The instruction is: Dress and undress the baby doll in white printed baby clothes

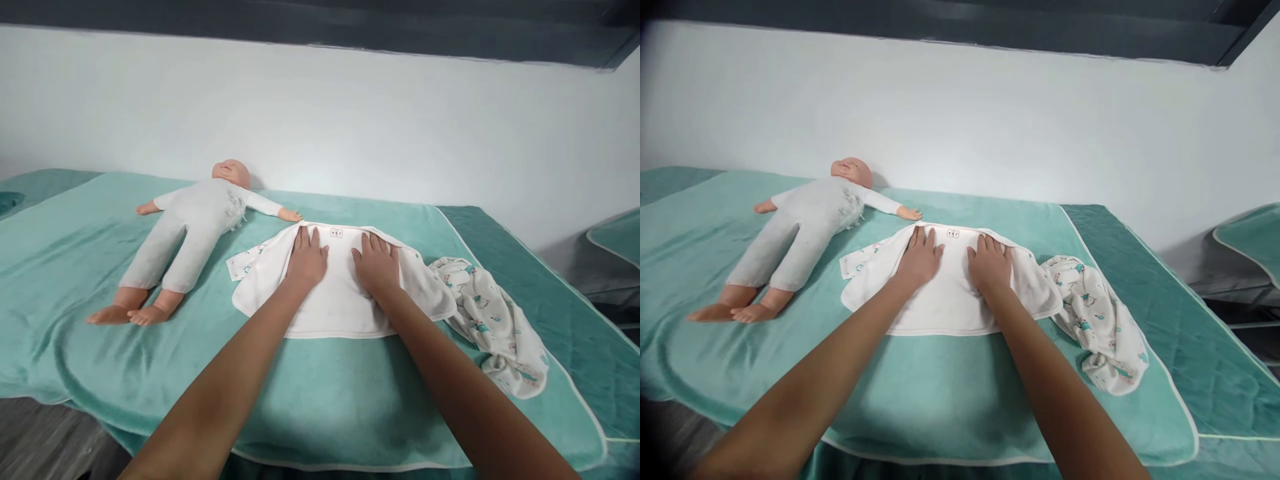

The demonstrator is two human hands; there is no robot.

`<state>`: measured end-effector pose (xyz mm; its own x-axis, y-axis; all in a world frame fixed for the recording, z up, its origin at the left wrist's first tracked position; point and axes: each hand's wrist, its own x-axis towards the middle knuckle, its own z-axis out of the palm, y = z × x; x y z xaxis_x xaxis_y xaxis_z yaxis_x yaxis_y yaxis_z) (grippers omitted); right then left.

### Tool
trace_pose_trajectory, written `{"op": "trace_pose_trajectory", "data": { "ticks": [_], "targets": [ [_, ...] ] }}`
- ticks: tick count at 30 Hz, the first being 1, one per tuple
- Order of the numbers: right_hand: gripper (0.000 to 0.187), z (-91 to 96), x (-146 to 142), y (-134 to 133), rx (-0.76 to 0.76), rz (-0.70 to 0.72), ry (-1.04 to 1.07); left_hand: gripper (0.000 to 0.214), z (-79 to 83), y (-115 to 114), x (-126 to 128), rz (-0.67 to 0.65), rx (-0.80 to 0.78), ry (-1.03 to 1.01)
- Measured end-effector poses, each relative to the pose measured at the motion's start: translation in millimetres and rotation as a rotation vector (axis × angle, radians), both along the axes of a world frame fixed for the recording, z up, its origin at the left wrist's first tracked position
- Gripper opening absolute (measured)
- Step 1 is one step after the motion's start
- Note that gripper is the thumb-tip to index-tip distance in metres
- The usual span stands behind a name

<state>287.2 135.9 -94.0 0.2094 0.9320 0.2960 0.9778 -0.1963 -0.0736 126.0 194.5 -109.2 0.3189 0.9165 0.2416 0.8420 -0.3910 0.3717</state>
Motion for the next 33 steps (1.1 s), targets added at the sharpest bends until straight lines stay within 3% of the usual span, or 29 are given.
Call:
{"op": "trace_pose_trajectory", "data": {
  "ticks": [5,12,15,24,29,33],
  "targets": [
    [0.051,-5.3,6.1,2.9,-0.058,-0.007,0.079,0.065,-2.6,3.0,1.0,-0.001,-0.043,0.074],
    [0.045,-7.4,7.5,-3.6,0.031,0.070,0.060,0.068,4.0,-8.8,-1.9,-0.013,-0.091,0.143],
    [0.043,-8.5,-0.3,-14.7,0.101,0.166,0.007,0.069,4.1,-18.2,-5.6,-0.034,-0.079,0.144],
    [0.037,-16.8,-17.0,-80.5,0.203,0.380,0.185,0.065,3.1,-50.7,-16.5,-0.074,0.004,0.161],
    [0.019,-9.4,-7.2,-132.3,0.283,0.265,0.189,0.057,-0.3,-80.5,-34.9,-0.158,0.086,0.105],
    [0.028,-4.7,5.1,-157.2,0.193,0.274,0.089,0.037,-1.8,-107.2,-54.8,-0.237,0.123,-0.017]
  ]
}}
